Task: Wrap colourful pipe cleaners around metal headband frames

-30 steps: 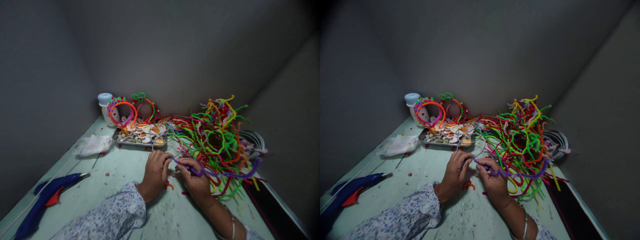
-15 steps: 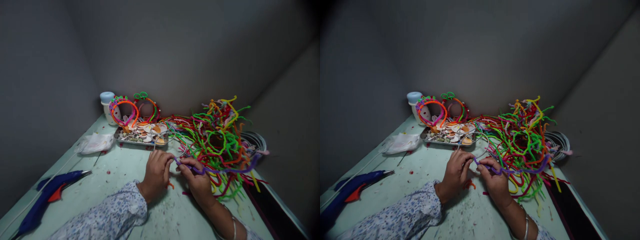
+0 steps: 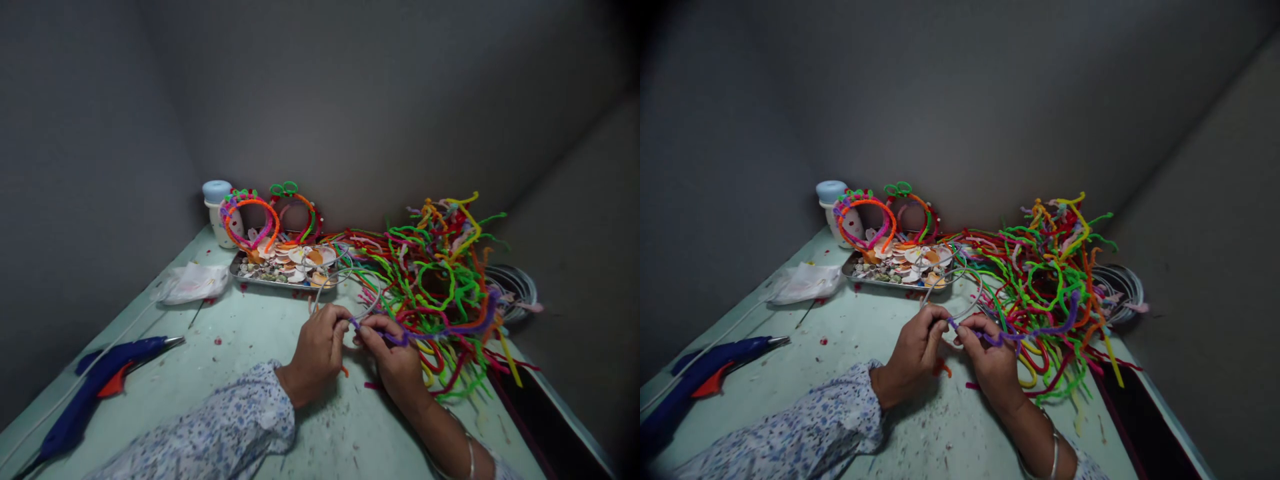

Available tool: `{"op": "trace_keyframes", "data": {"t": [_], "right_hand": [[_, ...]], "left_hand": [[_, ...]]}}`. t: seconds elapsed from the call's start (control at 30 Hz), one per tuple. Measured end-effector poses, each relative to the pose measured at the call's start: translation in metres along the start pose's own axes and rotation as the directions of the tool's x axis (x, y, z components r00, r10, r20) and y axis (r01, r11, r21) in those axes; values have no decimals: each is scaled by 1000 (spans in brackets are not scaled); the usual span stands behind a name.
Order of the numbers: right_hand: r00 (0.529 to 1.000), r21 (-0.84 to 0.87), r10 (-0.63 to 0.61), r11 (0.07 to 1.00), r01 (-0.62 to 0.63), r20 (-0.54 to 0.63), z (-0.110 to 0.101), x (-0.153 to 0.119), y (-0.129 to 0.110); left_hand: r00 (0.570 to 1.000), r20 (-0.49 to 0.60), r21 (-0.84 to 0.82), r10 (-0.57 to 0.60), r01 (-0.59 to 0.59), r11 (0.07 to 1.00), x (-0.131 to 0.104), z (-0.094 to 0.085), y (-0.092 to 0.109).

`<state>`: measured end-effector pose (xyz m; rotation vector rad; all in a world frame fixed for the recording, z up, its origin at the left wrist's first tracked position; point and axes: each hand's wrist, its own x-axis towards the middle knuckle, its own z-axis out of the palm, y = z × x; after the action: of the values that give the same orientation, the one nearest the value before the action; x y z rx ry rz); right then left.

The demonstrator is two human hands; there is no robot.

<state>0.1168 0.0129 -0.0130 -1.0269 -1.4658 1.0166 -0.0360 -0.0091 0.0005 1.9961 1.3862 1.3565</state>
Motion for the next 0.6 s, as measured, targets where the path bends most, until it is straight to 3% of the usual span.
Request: {"op": "trace_keyframes", "data": {"t": [0.3, 0.6], "right_hand": [[1000, -20, -12, 1000, 13, 11, 0, 0, -3], [999, -27, -49, 998, 50, 21, -1, -1, -5]], "left_hand": [[996, 61, -97, -68, 74, 992, 0, -6, 10], [999, 34, -77, -9, 12, 997, 1, -4, 7]]}}
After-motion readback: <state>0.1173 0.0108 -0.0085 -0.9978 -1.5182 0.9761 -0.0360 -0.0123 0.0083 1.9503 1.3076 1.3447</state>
